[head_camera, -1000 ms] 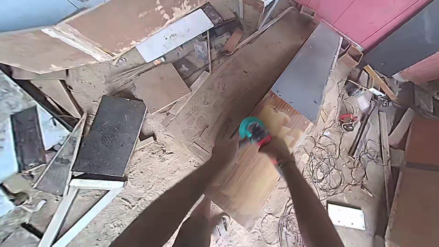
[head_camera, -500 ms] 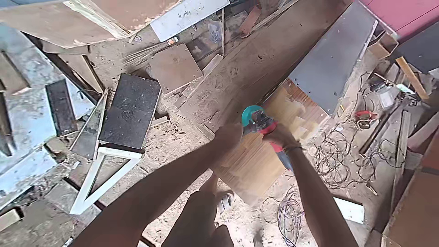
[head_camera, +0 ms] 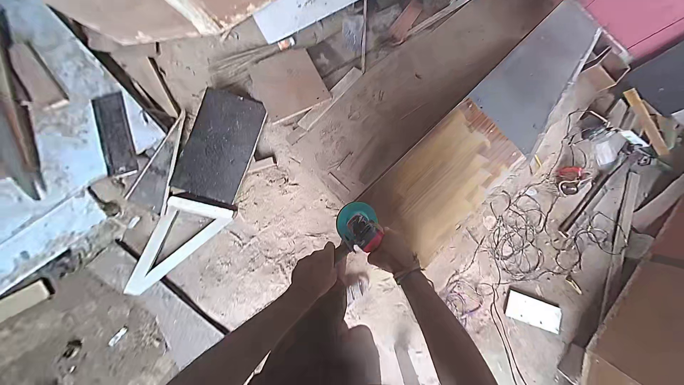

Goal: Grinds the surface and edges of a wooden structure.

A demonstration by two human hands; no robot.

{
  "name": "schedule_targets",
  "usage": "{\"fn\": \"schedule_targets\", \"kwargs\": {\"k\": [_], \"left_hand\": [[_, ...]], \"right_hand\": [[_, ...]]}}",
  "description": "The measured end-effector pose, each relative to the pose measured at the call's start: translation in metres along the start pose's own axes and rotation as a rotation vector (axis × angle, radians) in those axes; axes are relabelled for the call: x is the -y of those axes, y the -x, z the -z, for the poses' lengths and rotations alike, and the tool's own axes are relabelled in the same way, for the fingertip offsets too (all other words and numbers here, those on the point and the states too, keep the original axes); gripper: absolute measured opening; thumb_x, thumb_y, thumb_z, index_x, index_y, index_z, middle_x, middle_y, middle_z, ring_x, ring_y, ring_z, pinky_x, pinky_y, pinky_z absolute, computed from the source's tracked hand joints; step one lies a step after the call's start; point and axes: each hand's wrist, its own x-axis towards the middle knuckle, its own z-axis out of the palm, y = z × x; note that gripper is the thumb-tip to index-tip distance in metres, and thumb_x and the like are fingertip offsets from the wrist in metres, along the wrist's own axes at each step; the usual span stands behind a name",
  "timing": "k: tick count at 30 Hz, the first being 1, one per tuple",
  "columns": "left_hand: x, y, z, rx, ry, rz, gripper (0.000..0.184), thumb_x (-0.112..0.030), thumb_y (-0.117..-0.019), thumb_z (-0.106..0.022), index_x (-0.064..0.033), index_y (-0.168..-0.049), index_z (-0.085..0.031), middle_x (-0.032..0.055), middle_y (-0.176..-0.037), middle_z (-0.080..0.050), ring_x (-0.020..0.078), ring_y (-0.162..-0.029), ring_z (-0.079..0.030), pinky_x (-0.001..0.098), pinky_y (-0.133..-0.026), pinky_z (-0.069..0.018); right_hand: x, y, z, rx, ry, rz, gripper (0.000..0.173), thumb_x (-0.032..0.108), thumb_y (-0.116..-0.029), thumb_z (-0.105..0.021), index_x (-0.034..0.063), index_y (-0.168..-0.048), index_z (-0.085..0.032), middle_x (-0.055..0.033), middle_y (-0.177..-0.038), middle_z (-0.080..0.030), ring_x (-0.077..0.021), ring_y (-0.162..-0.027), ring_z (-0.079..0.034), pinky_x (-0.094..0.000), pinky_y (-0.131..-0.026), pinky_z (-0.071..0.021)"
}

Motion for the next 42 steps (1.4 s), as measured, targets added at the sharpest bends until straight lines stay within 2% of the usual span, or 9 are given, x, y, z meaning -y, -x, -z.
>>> {"fn": "schedule_targets", "kwargs": {"k": [5, 11, 16, 22, 26, 31, 35, 39, 42], "left_hand": [[-0.053, -0.010, -0.017, -0.041, 0.037, -0.224, 0.044, -0.021, -0.0898, -0.065, -0.0105, -0.132, -0.056, 0.0180, -0.108, -0.072, 0.0408, -0.095, -0.072, 0.0612, -0.074, -0.0582], [-0.132, -0.009, 0.039, -0.059, 0.046, -0.396, 0.030, -0.004, -0.0990, -0.055, -0.0040, -0.129, -0.057, 0.0225, -0.114, -0.068, 0.0433, -0.103, -0.069, 0.0583, -0.076, -0.0573], [-0.059, -0.011, 0.023, -0.014, 0.025, -0.251, 0.041, -0.010, -0.0891, -0.067, -0.0071, -0.130, -0.060, 0.0222, -0.114, -0.069, 0.0445, -0.101, -0.070, 0.0621, -0.075, -0.0570], [0.028, -0.010, -0.017, 0.050, 0.077, -0.058, 0.041, -0.026, -0.0934, -0.064, -0.0106, -0.131, -0.055, 0.0191, -0.108, -0.072, 0.0410, -0.100, -0.072, 0.0595, -0.077, -0.0574], [0.028, -0.009, -0.049, 0.073, 0.179, -0.088, 0.042, -0.030, -0.0949, -0.063, -0.0132, -0.133, -0.056, 0.0182, -0.113, -0.071, 0.0406, -0.101, -0.072, 0.0603, -0.078, -0.0588], [-0.023, 0.019, -0.079, 0.225, 0.193, -0.202, 0.047, -0.021, -0.0957, -0.061, -0.0107, -0.140, -0.053, 0.0212, -0.118, -0.070, 0.0432, -0.105, -0.070, 0.0627, -0.083, -0.0568], [-0.052, 0.018, -0.094, 0.229, 0.200, -0.283, 0.044, -0.020, -0.0899, -0.065, -0.0112, -0.131, -0.053, 0.0186, -0.112, -0.071, 0.0411, -0.101, -0.072, 0.0610, -0.078, -0.0580], [-0.027, 0.006, -0.067, 0.170, 0.225, -0.250, 0.041, -0.019, -0.0940, -0.061, -0.0091, -0.133, -0.055, 0.0193, -0.114, -0.071, 0.0415, -0.104, -0.071, 0.0616, -0.082, -0.0574], [0.001, -0.014, -0.044, 0.033, 0.220, -0.149, 0.040, -0.026, -0.0904, -0.067, -0.0134, -0.127, -0.057, 0.0166, -0.106, -0.072, 0.0394, -0.095, -0.073, 0.0589, -0.075, -0.0587]], "right_hand": [[-0.055, 0.020, 0.009, -0.109, 0.008, -0.205, 0.059, 0.044, -0.0750, -0.084, 0.0086, -0.121, -0.071, -0.0165, -0.115, -0.074, -0.0349, -0.109, -0.071, -0.0614, -0.092, -0.0557], [-0.122, 0.014, 0.036, -0.366, -0.199, -0.373, 0.062, 0.035, -0.0629, -0.093, 0.0007, -0.110, -0.071, -0.0203, -0.104, -0.073, -0.0369, -0.102, -0.071, -0.0620, -0.091, -0.0545], [-0.062, 0.006, -0.001, -0.261, -0.148, -0.233, 0.061, 0.039, -0.0679, -0.089, 0.0052, -0.115, -0.071, -0.0168, -0.104, -0.075, -0.0344, -0.101, -0.072, -0.0605, -0.089, -0.0566], [0.011, 0.003, -0.048, -0.141, 0.034, -0.113, 0.065, 0.046, -0.0698, -0.080, 0.0087, -0.121, -0.066, -0.0117, -0.107, -0.074, -0.0293, -0.100, -0.073, -0.0543, -0.083, -0.0597], [0.011, 0.018, -0.041, -0.061, 0.161, -0.156, 0.062, 0.048, -0.0711, -0.079, 0.0093, -0.118, -0.067, -0.0110, -0.105, -0.075, -0.0293, -0.099, -0.074, -0.0541, -0.083, -0.0598], [-0.039, 0.051, -0.041, 0.040, 0.230, -0.354, 0.070, 0.046, -0.0705, -0.081, 0.0079, -0.126, -0.063, -0.0131, -0.110, -0.074, -0.0305, -0.104, -0.073, -0.0535, -0.086, -0.0599], [-0.074, 0.062, -0.045, -0.030, 0.226, -0.439, 0.070, 0.049, -0.0670, -0.083, 0.0108, -0.123, -0.065, -0.0113, -0.106, -0.076, -0.0294, -0.101, -0.074, -0.0531, -0.085, -0.0600], [-0.039, 0.044, -0.030, -0.055, 0.225, -0.347, 0.069, 0.047, -0.0692, -0.083, 0.0086, -0.124, -0.065, -0.0134, -0.108, -0.075, -0.0311, -0.102, -0.073, -0.0545, -0.086, -0.0594], [0.005, 0.020, -0.012, -0.072, 0.239, -0.240, 0.061, 0.047, -0.0712, -0.081, 0.0084, -0.116, -0.068, -0.0126, -0.106, -0.075, -0.0306, -0.101, -0.073, -0.0552, -0.084, -0.0593]]}}
